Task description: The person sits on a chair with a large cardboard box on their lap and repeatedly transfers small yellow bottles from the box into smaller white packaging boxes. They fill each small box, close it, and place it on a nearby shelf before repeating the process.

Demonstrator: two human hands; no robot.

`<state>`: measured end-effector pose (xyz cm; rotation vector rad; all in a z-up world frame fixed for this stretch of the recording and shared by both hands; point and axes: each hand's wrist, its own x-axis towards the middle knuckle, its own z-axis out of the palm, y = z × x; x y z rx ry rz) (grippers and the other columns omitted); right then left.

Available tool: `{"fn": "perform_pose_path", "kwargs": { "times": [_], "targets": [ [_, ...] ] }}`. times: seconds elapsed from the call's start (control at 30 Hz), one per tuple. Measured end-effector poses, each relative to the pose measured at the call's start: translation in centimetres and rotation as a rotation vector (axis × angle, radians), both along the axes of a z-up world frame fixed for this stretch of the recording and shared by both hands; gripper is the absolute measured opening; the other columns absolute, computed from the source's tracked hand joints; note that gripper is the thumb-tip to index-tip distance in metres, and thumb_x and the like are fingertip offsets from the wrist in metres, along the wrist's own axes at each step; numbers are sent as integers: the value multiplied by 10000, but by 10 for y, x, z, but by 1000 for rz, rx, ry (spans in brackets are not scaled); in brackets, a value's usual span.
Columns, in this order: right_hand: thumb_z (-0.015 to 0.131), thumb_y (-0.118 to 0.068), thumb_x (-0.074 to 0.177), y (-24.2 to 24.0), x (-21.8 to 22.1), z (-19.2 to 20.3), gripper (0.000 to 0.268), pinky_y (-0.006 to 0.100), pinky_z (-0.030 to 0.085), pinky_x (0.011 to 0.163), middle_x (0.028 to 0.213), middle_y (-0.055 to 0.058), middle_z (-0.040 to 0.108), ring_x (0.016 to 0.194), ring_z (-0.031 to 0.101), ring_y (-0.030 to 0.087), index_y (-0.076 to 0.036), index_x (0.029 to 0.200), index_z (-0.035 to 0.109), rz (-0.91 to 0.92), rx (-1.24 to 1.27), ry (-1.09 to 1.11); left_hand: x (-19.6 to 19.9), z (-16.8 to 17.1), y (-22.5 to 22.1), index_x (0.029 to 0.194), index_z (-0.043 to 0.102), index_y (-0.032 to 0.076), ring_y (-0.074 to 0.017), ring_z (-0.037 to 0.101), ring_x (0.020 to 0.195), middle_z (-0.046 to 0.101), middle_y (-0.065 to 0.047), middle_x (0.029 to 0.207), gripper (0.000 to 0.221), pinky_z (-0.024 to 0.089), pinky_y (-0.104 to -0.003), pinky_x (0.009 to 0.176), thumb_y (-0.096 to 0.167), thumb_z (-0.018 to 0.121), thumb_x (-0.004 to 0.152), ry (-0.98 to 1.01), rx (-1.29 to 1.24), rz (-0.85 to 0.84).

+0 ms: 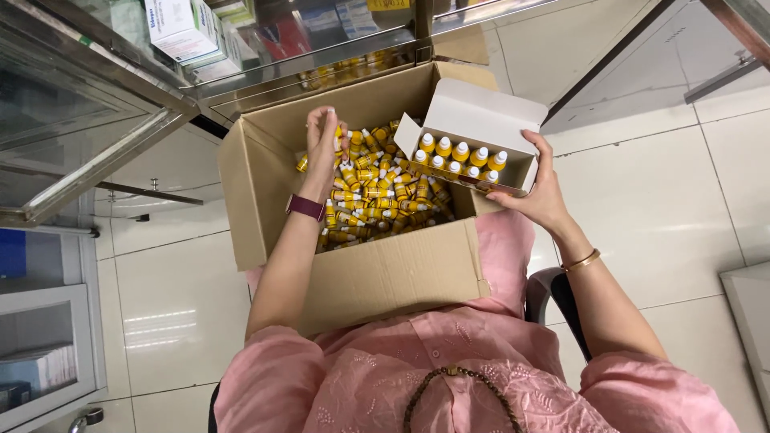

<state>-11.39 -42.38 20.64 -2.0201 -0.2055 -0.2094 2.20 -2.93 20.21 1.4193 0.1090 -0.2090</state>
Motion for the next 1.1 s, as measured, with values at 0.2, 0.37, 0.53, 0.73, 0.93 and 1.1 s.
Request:
{"fn": "perform_pose_path", "kwargs": {
  "times": [0.2, 0.37, 0.53, 0.73, 0.93, 1.1],
  "targets": [
    [961, -241, 667, -1, 0, -1, 1155, 436, 334, 1263, 1616, 184, 394, 1508, 422, 334, -57, 1581, 279, -4, -14, 6, -5, 48, -32, 1039, 479, 178, -33, 513, 600, 563, 9, 856, 182, 379, -186, 434, 324, 411, 1122, -155, -143, -34],
    [964, -254, 676, -2, 0, -5, 1157, 433, 350, 1259, 1615, 172, 385, 1502, 432, 327, -58, 1582, 273, -5, -14, -5, -13, 76, -67, 1061, 566, 130, -70, 582, 658, 631, 2, 880, 223, 521, -222, 552, 304, 443, 1125, -364, -157, -143],
    [967, -286, 662, 0, 0, -2, 1166, 443, 341, 1257, 1606, 165, 389, 1477, 448, 324, -66, 1574, 275, -7, -1, -3, -54, 137, -131, 1059, 704, 73, -159, 624, 905, 606, -42, 1018, 117, 540, -297, 800, 119, 722, 953, -907, 108, -331],
    [968, -304, 658, -4, 2, -3, 1181, 484, 268, 1284, 1618, 166, 384, 1513, 413, 334, -63, 1582, 274, 13, -24, -22, -61, 119, -187, 981, 778, 97, -142, 631, 694, 665, -24, 775, 173, 525, -288, 653, 166, 839, 834, -854, 369, -491],
    [971, -311, 652, -3, 3, -5, 1203, 478, 265, 1298, 1621, 169, 385, 1520, 403, 330, -61, 1593, 265, 32, 7, -24, -60, 89, -214, 919, 779, 82, -231, 681, 762, 723, -82, 773, 172, 524, -385, 784, 182, 818, 784, -989, 690, -521],
    [974, -325, 650, -4, 3, -6, 1207, 453, 305, 1277, 1618, 176, 378, 1514, 399, 322, -56, 1585, 261, 28, 25, -21, -57, 63, -228, 933, 778, 51, -239, 702, 865, 749, -97, 859, 197, 499, -388, 863, 158, 787, 769, -1116, 875, -544]
  ]
}}
